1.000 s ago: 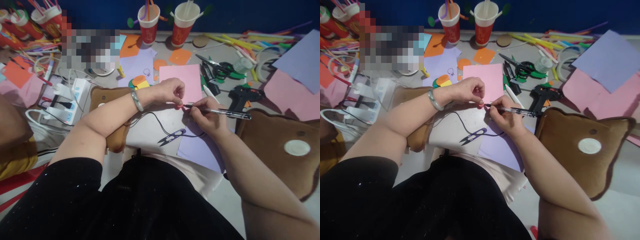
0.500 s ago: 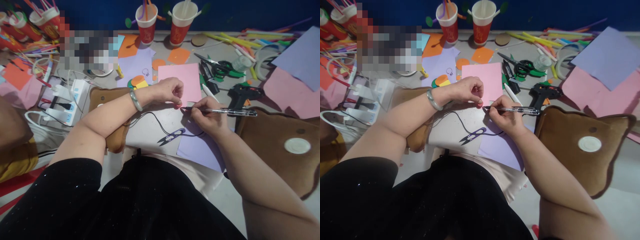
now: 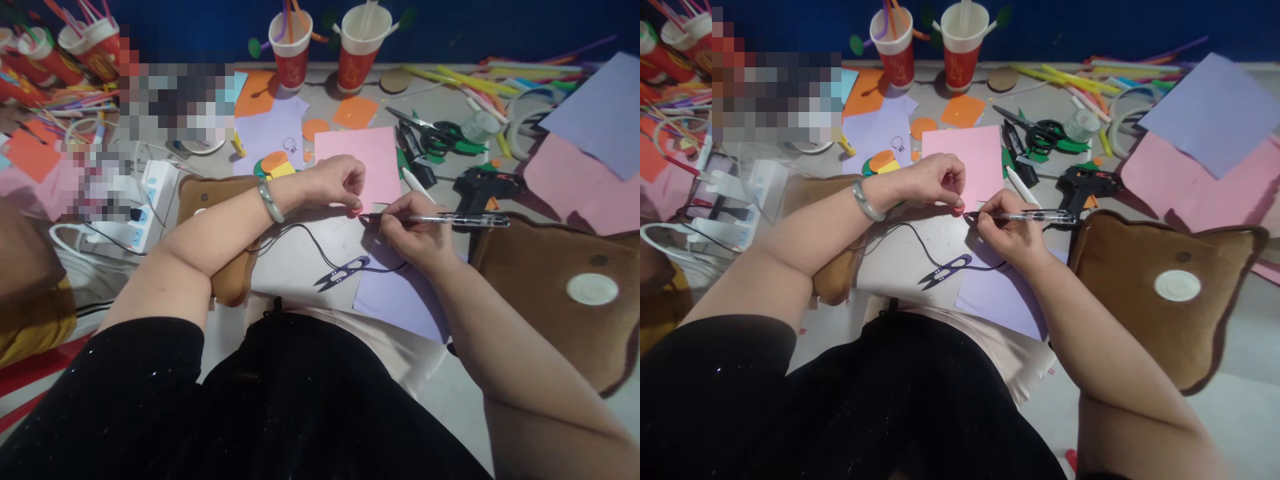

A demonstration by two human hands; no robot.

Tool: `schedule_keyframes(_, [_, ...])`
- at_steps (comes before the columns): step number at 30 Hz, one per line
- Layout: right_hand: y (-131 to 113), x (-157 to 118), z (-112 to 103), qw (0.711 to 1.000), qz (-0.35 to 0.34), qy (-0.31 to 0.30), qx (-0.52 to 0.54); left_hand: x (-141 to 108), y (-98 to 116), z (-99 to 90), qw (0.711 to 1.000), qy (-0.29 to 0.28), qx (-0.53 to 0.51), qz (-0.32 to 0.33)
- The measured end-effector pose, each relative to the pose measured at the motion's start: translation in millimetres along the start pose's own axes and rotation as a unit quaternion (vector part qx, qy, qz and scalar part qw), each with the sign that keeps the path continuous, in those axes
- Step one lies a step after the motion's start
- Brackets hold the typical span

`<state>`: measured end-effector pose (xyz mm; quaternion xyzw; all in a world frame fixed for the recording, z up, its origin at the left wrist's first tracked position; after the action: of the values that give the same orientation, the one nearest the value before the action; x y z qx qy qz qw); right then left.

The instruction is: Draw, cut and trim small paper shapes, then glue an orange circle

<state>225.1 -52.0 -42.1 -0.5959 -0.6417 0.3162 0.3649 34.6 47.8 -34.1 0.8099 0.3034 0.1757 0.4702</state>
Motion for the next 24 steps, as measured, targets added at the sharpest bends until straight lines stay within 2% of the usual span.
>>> schedule_keyframes(6, [2, 1, 0, 0.999, -0.036, 0.039, 0.013, 0, 0, 0.1, 1.0, -0.002, 0.014, 0.001])
schedule_keyframes(9, [1, 1, 0, 0.999, -0.041, 0.031, -0.003, 0, 3, -1.1, 0.999, -0.008, 0.038, -0.003])
schedule_keyframes(14, [1, 0, 0, 1.0, -0.01, 0.007, -0.006, -3, 15, -3.5, 0.996, -0.017, 0.083, -0.002])
schedule_keyframes(19, [2, 0, -7, 0.998, -0.01, 0.052, 0.021, -4, 20, -3.8, 0.992, -0.01, 0.129, -0.012])
schedule_keyframes(24, [3, -1, -16, 0.992, -0.011, 0.112, 0.05, -2, 13, -0.4, 0.986, -0.014, 0.166, -0.005])
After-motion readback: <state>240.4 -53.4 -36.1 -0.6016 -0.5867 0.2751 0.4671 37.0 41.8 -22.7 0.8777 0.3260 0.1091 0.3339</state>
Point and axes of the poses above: each hand's wrist, its own x-axis towards the middle knuckle, its own z-axis out of the palm, y = z × x, the point moved 3 cm from there along x, towards the middle knuckle, and after that the axes turned 12 degrees about z, right-handed, at the moved point
